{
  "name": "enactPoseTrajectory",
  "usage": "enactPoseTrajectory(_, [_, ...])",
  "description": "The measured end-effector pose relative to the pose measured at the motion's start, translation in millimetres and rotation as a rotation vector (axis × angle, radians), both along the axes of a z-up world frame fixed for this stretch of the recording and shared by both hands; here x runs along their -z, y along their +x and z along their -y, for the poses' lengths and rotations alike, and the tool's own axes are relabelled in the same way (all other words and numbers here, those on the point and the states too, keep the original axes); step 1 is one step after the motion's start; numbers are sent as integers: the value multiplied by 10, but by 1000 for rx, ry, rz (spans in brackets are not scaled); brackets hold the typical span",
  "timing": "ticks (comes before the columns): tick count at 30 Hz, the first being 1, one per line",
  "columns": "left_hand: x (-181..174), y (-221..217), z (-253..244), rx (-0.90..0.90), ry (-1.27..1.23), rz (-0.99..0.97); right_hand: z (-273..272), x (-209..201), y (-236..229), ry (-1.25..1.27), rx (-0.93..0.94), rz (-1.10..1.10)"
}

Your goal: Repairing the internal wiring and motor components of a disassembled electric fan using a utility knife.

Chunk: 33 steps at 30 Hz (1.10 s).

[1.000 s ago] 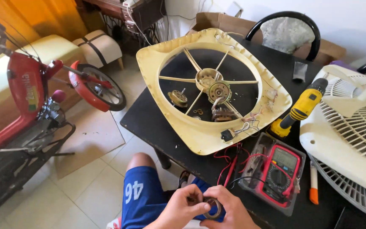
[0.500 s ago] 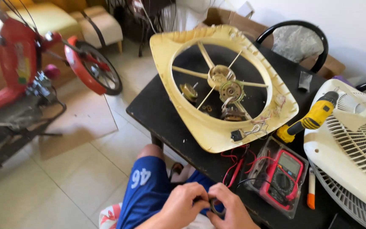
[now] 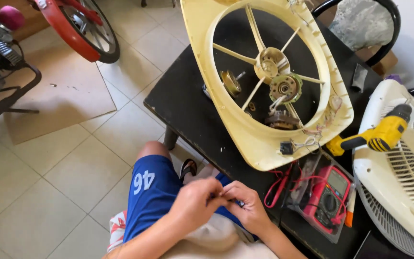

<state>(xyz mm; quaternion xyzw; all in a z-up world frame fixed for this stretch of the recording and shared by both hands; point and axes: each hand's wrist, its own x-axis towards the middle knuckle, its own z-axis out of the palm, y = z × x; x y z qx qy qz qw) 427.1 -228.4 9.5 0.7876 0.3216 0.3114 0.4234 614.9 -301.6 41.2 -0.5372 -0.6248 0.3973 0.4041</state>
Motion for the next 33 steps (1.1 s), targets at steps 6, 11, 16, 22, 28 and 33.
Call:
enactPoseTrajectory(6, [269, 70, -1170, -228, 354, -24, -230, 74, -54, 12, -7, -79])
enactPoseTrajectory(11, [639, 369, -2068, -195, 524, -374, -509, 494, 77, 61, -67, -261])
enactPoseTrajectory(16, [449, 498, -2332, 32, 521, -537, -623, 480, -3, 63, 54, -428])
enactPoseTrajectory(22, [501, 522, -2367, -47, 633, -413, -757, 664, 13, -49, -1, -690])
enactPoseTrajectory(28, [548, 421, -2328, -141, 648, -444, -929, 462, -60, 22, -12, -382])
enactPoseTrajectory(33, [472, 177, -2215, -203, 588, -499, -966, 636, -46, 37, 29, -447])
